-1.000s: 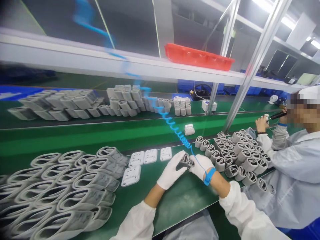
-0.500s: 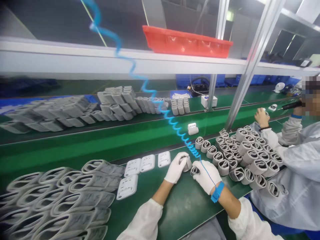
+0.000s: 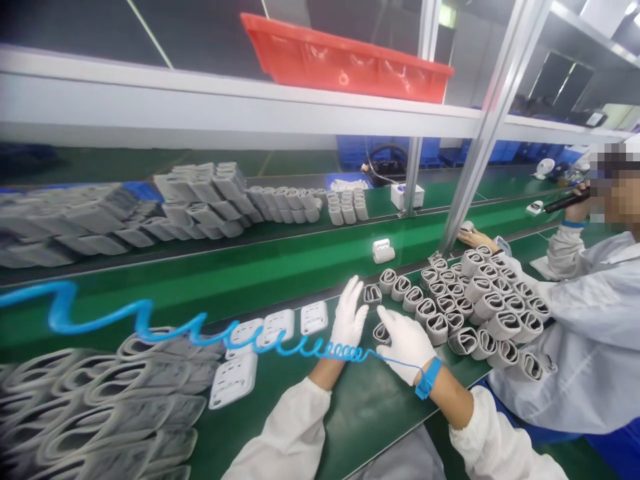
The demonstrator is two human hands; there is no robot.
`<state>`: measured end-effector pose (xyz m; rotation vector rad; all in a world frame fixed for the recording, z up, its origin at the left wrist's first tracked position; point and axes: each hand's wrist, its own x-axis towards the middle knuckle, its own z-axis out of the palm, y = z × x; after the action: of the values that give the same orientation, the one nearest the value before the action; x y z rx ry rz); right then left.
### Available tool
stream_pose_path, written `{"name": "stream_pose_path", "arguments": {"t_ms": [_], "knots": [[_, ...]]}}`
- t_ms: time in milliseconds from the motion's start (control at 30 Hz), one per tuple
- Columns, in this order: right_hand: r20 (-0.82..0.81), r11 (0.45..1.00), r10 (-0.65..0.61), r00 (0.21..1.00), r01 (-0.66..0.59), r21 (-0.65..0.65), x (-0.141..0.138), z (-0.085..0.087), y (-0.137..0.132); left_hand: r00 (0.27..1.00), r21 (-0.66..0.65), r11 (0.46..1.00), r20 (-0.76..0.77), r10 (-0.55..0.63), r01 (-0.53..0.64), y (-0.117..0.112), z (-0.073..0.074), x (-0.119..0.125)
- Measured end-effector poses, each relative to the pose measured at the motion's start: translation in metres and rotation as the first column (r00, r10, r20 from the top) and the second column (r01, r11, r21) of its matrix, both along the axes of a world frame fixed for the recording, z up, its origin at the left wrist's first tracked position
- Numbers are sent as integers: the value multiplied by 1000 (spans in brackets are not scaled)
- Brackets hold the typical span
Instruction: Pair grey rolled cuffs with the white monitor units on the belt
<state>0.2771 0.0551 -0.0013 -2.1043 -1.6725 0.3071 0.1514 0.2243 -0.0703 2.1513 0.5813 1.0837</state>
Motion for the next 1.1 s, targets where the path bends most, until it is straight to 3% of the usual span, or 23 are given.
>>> {"name": "stream_pose_path", "arguments": {"t_ms": [67,133,200,267,333,567,667,833,1100], "knots": [[-53,998,16,998,-13,62,-2,2,0,997,57,996,34,-75,73,-11,-1,-9],[-73,997,33,997,-27,79,-3,2,-2,974,24,974,8,-226,226,-24,-7,-12],[-58,999,25,998,-23,35,-2,1,-4,932,-120,928,-43,-359,352,-35,-14,-10],[-35,999,17,999,-18,-29,1,0,-6,908,-273,882,-62,-414,384,-42,-16,-6],[-54,999,22,998,-24,-48,5,-1,-9,902,-343,855,-46,-429,389,-44,-14,-4],[-131,997,81,988,-79,17,19,-3,-20,891,-365,826,25,-453,430,-38,7,-5],[-102,994,101,990,-98,37,23,-3,-21,870,-437,767,79,-486,469,-36,10,-4],[-123,981,196,973,-194,32,27,6,-27,873,-506,732,99,-477,457,-36,11,-5],[-89,959,282,955,-282,9,30,22,-43,879,-386,804,42,-475,453,-39,9,-3]]}}
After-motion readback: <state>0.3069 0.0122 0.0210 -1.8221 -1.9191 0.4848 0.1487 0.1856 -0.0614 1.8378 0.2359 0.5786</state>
